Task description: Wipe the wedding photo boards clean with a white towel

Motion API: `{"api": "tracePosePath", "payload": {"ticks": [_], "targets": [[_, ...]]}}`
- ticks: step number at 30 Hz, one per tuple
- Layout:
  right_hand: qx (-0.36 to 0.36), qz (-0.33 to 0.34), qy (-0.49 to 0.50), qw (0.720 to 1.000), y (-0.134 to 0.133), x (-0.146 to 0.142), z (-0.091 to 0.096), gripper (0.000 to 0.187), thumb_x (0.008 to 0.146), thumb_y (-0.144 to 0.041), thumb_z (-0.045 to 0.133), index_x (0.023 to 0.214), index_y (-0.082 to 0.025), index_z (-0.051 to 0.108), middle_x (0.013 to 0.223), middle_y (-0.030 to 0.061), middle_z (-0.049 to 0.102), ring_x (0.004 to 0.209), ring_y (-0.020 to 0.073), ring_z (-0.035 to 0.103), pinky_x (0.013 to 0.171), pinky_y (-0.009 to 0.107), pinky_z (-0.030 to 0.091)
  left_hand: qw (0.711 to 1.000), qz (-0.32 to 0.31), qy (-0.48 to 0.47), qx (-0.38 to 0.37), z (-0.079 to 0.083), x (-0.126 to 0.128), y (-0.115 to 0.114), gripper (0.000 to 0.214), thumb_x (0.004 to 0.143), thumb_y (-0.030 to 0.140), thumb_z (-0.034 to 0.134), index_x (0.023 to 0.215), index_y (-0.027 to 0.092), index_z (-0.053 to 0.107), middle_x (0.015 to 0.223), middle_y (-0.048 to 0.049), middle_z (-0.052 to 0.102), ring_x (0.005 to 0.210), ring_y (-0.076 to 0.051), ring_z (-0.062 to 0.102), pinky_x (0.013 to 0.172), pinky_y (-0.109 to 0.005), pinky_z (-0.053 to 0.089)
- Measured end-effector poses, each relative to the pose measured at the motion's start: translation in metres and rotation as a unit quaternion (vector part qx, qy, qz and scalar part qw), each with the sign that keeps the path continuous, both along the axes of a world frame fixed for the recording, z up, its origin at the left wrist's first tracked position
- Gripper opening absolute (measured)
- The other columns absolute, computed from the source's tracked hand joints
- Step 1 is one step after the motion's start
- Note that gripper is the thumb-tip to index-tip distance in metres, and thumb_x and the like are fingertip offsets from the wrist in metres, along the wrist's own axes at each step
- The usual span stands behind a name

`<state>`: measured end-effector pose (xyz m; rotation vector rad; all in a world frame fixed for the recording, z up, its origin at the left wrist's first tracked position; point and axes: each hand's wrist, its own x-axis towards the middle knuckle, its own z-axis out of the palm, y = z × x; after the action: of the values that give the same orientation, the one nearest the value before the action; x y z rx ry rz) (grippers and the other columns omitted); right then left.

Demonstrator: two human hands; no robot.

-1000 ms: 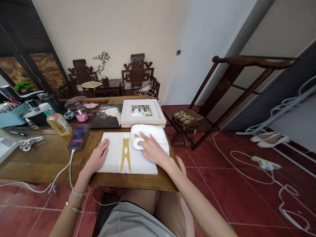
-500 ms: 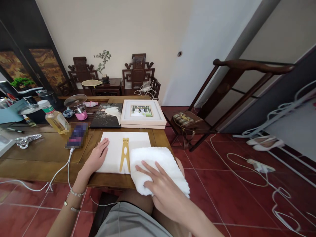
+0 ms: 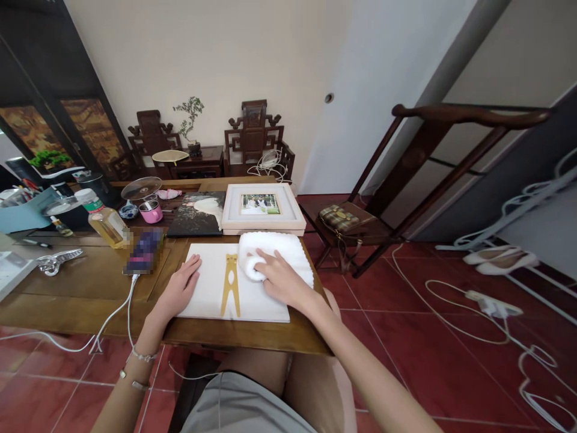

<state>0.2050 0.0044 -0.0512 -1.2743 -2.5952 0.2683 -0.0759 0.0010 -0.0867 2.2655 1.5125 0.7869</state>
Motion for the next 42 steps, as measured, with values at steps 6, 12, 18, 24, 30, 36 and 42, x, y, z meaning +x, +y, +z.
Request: {"api": "tracePosePath", "payload": {"ticks": [6,12,18,24,30,36,42], "targets": [[-0.053,0.028,-0.001,0.998,-0.093,0.001,0.014,0.041,0.055,0.007,0.035,0.078,-0.018,0.057,0.144,0.0072,0.039,0.138,0.0245,0.017,0.112,0.055,0.017,1.0,0.0,0.0,0.001,0.001,0.001,-0.001,0.041,0.092,0.024,0.033,0.128,0.012,0.049,0.141,-0.0148,0.043,0.135,-0.023,0.032,0.112,-0.046,0.023],[-0.071,0.051,0.028,0.996,-0.109,0.006,0.015,0.042,0.053,0.007,0.035,0.077,-0.019,0.058,0.142,0.0054,0.042,0.138,0.0223,0.021,0.113,0.052,0.018,1.0,-0.004,-0.009,0.008,0.0,0.001,0.0,0.041,0.092,0.025,0.033,0.128,0.014,0.05,0.141,-0.0142,0.043,0.135,-0.023,0.032,0.111,-0.048,0.024],[-0.012,0.021,0.015,1.0,-0.015,-0.002,0.006,0.042,0.058,0.005,0.036,0.086,-0.015,0.059,0.14,0.013,0.043,0.136,0.0272,0.025,0.109,0.055,0.021,1.0,-0.004,-0.001,-0.002,0.001,0.0,-0.001,0.042,0.092,0.025,0.033,0.128,0.011,0.049,0.141,-0.0158,0.042,0.135,-0.023,0.032,0.111,-0.048,0.023],[-0.008,-0.002,0.02,1.0,0.027,-0.007,0.004,0.046,0.06,0.005,0.035,0.092,-0.015,0.061,0.129,0.0126,0.055,0.134,0.027,0.03,0.108,0.054,0.024,1.0,-0.004,-0.007,0.004,0.0,0.0,0.0,0.042,0.092,0.025,0.033,0.129,0.014,0.049,0.141,-0.0136,0.042,0.135,-0.022,0.033,0.111,-0.048,0.024],[-0.035,0.017,0.019,0.999,-0.058,-0.007,0.01,0.041,0.057,0.005,0.036,0.083,-0.017,0.058,0.142,0.0113,0.041,0.138,0.0239,0.02,0.112,0.054,0.015,1.0,-0.005,-0.012,0.004,0.0,0.0,0.0,0.042,0.092,0.025,0.033,0.129,0.014,0.049,0.141,-0.0139,0.043,0.135,-0.022,0.033,0.111,-0.048,0.024],[-0.078,0.046,0.003,0.996,-0.12,0.0,0.018,0.041,0.054,0.006,0.034,0.077,-0.019,0.056,0.145,0.0039,0.038,0.139,0.021,0.015,0.114,0.052,0.016,1.0,-0.004,-0.011,0.004,0.0,0.001,-0.001,0.041,0.092,0.025,0.033,0.128,0.014,0.049,0.14,-0.0141,0.044,0.135,-0.023,0.032,0.111,-0.048,0.023],[-0.064,0.004,0.018,0.998,-0.057,-0.011,0.012,0.04,0.06,0.006,0.036,0.087,-0.015,0.057,0.143,0.0139,0.039,0.138,0.0243,0.017,0.112,0.054,0.016,1.0,-0.004,-0.001,0.002,-0.001,0.001,0.0,0.042,0.092,0.024,0.031,0.128,0.011,0.048,0.141,-0.0158,0.042,0.135,-0.023,0.032,0.111,-0.047,0.023]]}}
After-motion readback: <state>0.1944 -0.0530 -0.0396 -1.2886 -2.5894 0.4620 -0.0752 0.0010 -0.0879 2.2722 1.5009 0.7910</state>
